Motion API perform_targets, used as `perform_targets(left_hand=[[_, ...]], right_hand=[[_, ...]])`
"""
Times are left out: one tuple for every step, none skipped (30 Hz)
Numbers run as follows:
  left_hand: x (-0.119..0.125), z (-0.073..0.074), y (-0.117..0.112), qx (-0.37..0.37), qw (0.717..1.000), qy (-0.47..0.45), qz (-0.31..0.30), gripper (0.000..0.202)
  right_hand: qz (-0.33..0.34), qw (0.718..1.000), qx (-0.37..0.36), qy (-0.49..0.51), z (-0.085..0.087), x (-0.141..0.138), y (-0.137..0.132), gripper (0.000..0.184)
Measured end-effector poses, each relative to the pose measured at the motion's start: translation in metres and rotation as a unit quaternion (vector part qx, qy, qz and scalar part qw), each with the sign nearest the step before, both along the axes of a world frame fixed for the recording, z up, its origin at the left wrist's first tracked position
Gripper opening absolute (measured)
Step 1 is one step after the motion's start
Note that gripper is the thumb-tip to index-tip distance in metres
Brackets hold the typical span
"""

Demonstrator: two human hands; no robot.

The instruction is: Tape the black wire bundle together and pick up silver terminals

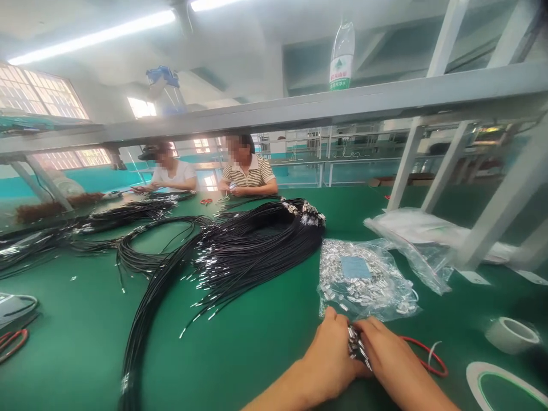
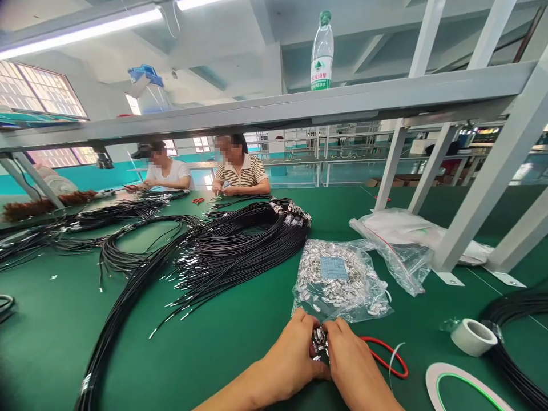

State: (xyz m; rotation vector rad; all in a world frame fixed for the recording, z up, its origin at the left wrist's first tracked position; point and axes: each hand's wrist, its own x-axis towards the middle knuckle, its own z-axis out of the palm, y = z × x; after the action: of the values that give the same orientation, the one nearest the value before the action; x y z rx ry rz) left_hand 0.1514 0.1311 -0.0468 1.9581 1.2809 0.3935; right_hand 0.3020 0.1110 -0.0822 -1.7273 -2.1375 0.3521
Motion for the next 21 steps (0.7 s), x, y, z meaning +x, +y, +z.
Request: perform_targets(left_hand=[[0.001,-0.001,0.002,0.004,1.0,0.002,-0.007,0.048],[0.001,-0.001,0.004,0.008,1.0,0.003,-0.014,0.047],[0.002,-0.002,0.005,0.014,1.0,0.003,-0.019,0.046],[0.002,-0.003,0.006,0.021,0.999,0.003,-0.024,0.045],[0.002,-0.003,0.006,0.026,0.999,0.003,-0.027,0.043],[0.002,-0.004,0.006,0.031,0.999,0.005,-0.028,0.039],[0.002,-0.004,0.005,0.036,0.999,0.01,-0.027,0.033],[0.003,-0.004,0.003,0.041,0.999,0.014,-0.025,0.027],[0.004,-0.004,0.001,0.046,0.999,0.017,-0.022,0.021],[0.005,-0.004,-0.002,0.051,0.998,0.019,-0.019,0.017],[0.006,-0.004,-0.004,0.054,0.998,0.02,-0.015,0.016],[0.007,-0.004,-0.005,0.056,0.998,0.019,-0.012,0.018],[0.009,-0.004,-0.006,0.054,0.998,0.016,-0.006,0.019],[0.009,-0.003,-0.007,0.052,0.999,0.012,0.001,0.018],[0.009,-0.002,-0.007,0.048,0.999,0.006,0.01,0.016],[0.009,-0.001,-0.007,0.042,0.999,-0.001,0.02,0.013],[0.009,0.0,-0.007,0.035,0.999,-0.011,0.031,0.01],[0.008,0.001,-0.007,0.026,0.998,-0.022,0.044,0.008],[0.008,0.003,-0.007,0.016,0.998,-0.034,0.055,0.008],[0.008,0.004,-0.008,0.005,0.997,-0.047,0.065,0.01],[0.008,0.006,-0.008,-0.004,0.995,-0.059,0.075,0.012]], right_hand=[[0.0,1.0,-0.01,-0.005,0.001,-0.001,0.001,0.033],[-0.003,1.0,-0.024,-0.016,0.004,-0.002,0.001,0.034],[-0.008,0.999,-0.041,-0.033,0.007,-0.005,0.002,0.034],[-0.018,0.997,-0.059,-0.056,0.011,-0.009,0.002,0.035],[-0.032,0.993,-0.076,-0.081,0.015,-0.013,0.003,0.036],[-0.044,0.99,-0.088,-0.103,0.018,-0.017,0.003,0.037],[-0.051,0.987,-0.097,-0.119,0.022,-0.02,0.004,0.037],[-0.055,0.985,-0.102,-0.127,0.025,-0.023,0.003,0.038],[-0.053,0.985,-0.107,-0.127,0.027,-0.025,0.003,0.037],[-0.048,0.985,-0.11,-0.121,0.028,-0.027,0.002,0.036],[-0.045,0.986,-0.11,-0.113,0.028,-0.027,0.001,0.035],[-0.046,0.988,-0.108,-0.102,0.028,-0.027,0.001,0.034],[-0.049,0.99,-0.105,-0.083,0.028,-0.026,0.0,0.032],[-0.053,0.992,-0.102,-0.056,0.027,-0.025,0.0,0.031],[-0.055,0.993,-0.102,-0.028,0.027,-0.023,0.0,0.03],[-0.056,0.993,-0.1,-0.004,0.026,-0.021,0.0,0.03],[-0.055,0.993,-0.103,0.023,0.025,-0.02,0.001,0.031],[-0.055,0.991,-0.112,0.057,0.024,-0.018,0.001,0.032],[-0.059,0.986,-0.124,0.1,0.023,-0.016,0.001,0.034],[-0.063,0.976,-0.136,0.159,0.022,-0.015,0.002,0.034],[-0.07,0.96,-0.148,0.229,0.022,-0.015,0.002,0.034]])
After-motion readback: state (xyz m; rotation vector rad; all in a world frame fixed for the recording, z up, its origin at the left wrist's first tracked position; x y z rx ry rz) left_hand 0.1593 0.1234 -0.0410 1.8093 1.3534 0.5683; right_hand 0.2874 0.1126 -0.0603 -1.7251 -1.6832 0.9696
